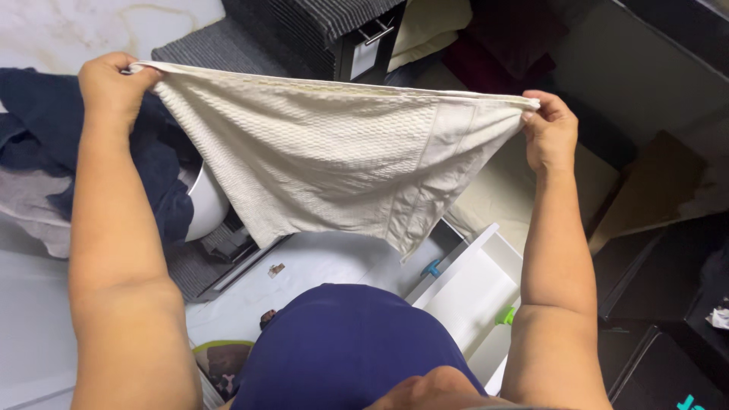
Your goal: The person folds a white towel, a dark blue towel, and a gray towel one by one. Each folded towel is placed into a white drawer under the bed. The person handles the towels by hand without using any tools.
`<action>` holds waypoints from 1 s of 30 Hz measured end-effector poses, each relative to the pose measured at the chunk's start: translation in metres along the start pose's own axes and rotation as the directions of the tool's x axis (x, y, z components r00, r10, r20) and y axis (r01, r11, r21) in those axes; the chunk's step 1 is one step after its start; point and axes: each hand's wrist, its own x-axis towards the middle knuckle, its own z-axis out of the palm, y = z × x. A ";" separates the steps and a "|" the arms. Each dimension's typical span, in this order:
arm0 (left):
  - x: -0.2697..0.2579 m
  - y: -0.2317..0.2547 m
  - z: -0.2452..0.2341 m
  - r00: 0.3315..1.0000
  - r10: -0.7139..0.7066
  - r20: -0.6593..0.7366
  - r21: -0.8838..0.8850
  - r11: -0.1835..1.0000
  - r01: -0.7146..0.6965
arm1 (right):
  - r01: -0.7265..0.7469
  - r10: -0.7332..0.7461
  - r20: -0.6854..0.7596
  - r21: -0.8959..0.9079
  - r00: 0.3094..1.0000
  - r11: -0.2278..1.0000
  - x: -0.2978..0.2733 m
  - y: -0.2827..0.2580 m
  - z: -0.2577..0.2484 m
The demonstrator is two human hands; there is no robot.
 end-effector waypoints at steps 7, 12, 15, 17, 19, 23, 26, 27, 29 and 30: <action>-0.011 0.034 0.000 0.975 -0.085 0.207 -0.227 0.965 0.133 | 0.064 -0.080 -0.169 -0.098 0.982 0.993 0.016 0.022 -0.026; -0.022 0.057 0.010 0.944 -0.056 0.325 -0.134 0.985 0.104 | 0.165 -0.200 -0.164 -0.205 0.966 0.965 0.022 0.019 -0.036; -0.021 0.060 0.024 0.893 -0.080 0.443 0.294 0.954 -0.061 | 0.025 -0.075 -0.242 -0.204 0.967 0.979 0.016 0.011 -0.028; -0.021 0.057 0.029 0.910 -0.114 0.398 0.344 0.939 -0.032 | 0.046 -0.103 -0.286 -0.200 0.953 0.979 0.014 -0.001 -0.019; -0.021 0.050 0.034 0.953 -0.034 0.300 0.321 0.945 -0.068 | 0.212 -0.266 -0.301 -0.199 0.916 0.957 0.009 -0.014 -0.012; -0.014 0.036 0.060 0.976 0.186 -0.112 -0.388 0.896 -0.215 | 0.528 -0.587 -0.409 -0.258 0.699 0.809 0.005 -0.030 -0.003; 0.002 0.029 0.092 0.953 -0.045 -0.301 -0.801 0.554 -0.227 | 0.495 -0.596 -0.359 -0.338 0.718 0.801 -0.001 -0.030 0.002; 0.011 0.029 0.099 0.934 -0.141 -0.330 -0.859 0.455 -0.235 | 0.502 -0.587 -0.328 -0.312 0.740 0.807 0.004 -0.033 0.003; 0.020 0.031 0.101 0.939 -0.113 -0.324 -0.831 0.509 -0.225 | 0.513 -0.551 -0.331 -0.203 0.766 0.834 0.010 -0.038 0.003; 0.026 0.034 0.097 0.942 -0.099 -0.321 -0.814 0.537 -0.221 | 0.516 -0.520 -0.363 -0.118 0.773 0.848 0.010 -0.041 0.000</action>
